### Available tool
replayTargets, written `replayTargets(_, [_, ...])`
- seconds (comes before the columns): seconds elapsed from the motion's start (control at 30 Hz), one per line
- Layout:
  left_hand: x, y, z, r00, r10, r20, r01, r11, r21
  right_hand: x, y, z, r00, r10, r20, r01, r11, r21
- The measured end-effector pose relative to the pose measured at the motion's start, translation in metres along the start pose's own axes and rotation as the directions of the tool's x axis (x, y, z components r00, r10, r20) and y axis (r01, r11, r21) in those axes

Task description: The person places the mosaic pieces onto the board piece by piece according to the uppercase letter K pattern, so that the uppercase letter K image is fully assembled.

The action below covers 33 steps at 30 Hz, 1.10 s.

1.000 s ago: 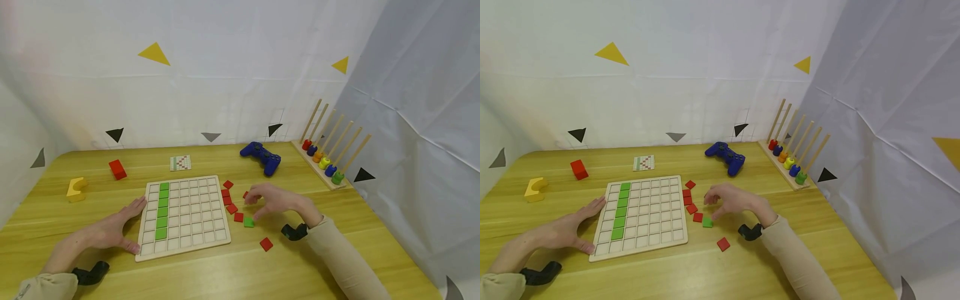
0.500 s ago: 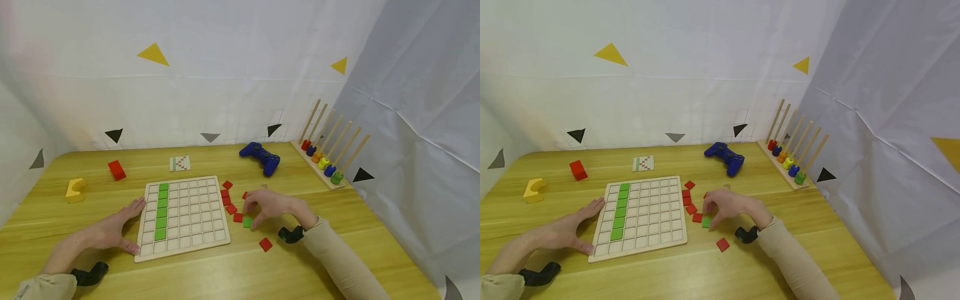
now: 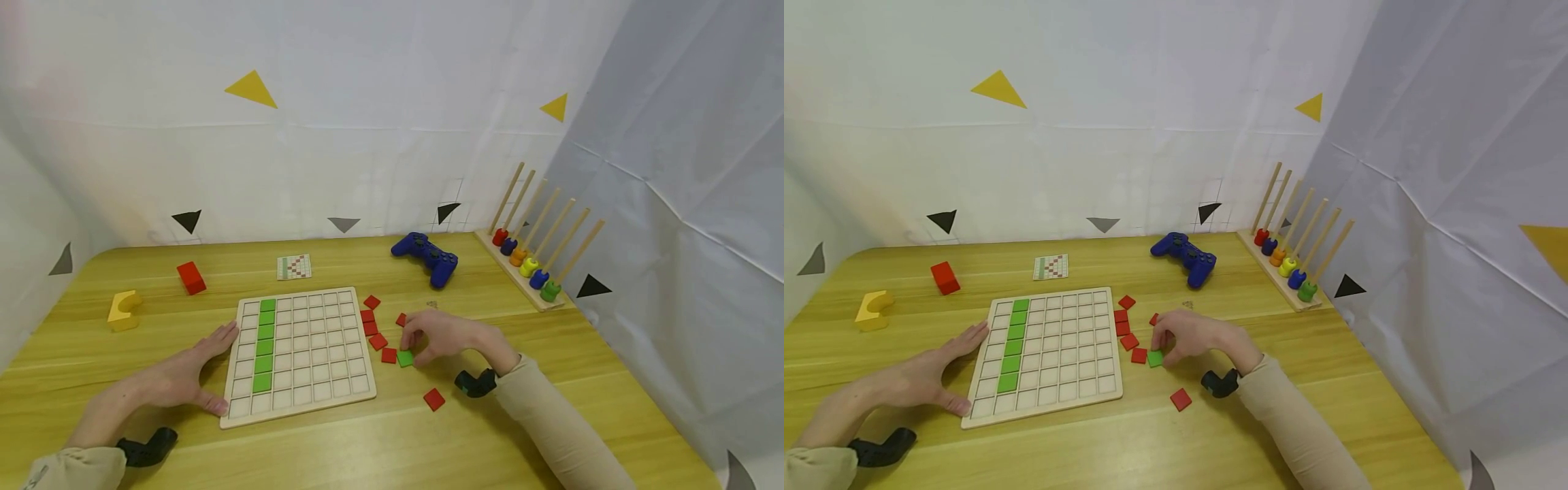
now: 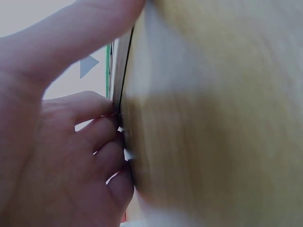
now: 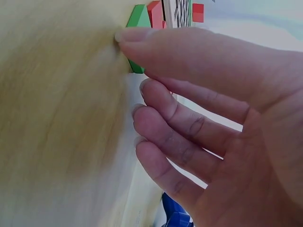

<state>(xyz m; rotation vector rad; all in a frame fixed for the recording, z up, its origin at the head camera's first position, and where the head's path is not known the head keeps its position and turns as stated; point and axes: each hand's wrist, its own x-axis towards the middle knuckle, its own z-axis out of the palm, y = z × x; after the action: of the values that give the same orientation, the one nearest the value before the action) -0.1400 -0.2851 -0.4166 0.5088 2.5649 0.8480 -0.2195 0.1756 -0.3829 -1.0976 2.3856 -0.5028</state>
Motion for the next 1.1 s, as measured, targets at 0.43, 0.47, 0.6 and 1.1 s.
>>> replayTargets(0.43, [0.000, -0.001, 0.000, 1.000, 0.005, -0.002, -0.005, 1.000, -0.005, 0.002, 0.005, 0.001, 1.000, -0.012, -0.023, 0.011, 1.000, -0.015])
replayTargets(0.47, [-0.001, -0.001, 0.000, 1.000, 0.005, -0.002, -0.005, 1.000, -0.007, 0.002, 0.005, 0.000, 1.000, -0.014, -0.028, 0.013, 1.000, -0.022])
replayTargets(0.6, [-0.001, -0.001, 0.000, 1.000, 0.009, -0.002, -0.009, 1.000, -0.014, 0.002, 0.006, 0.000, 0.999, -0.016, -0.042, 0.014, 0.999, -0.044])
replayTargets(1.1, [0.000, -0.001, 0.000, 1.000, 0.013, 0.000, -0.013, 1.000, -0.018, 0.003, 0.011, -0.001, 0.997, -0.066, -0.042, 0.064, 0.996, -0.066])
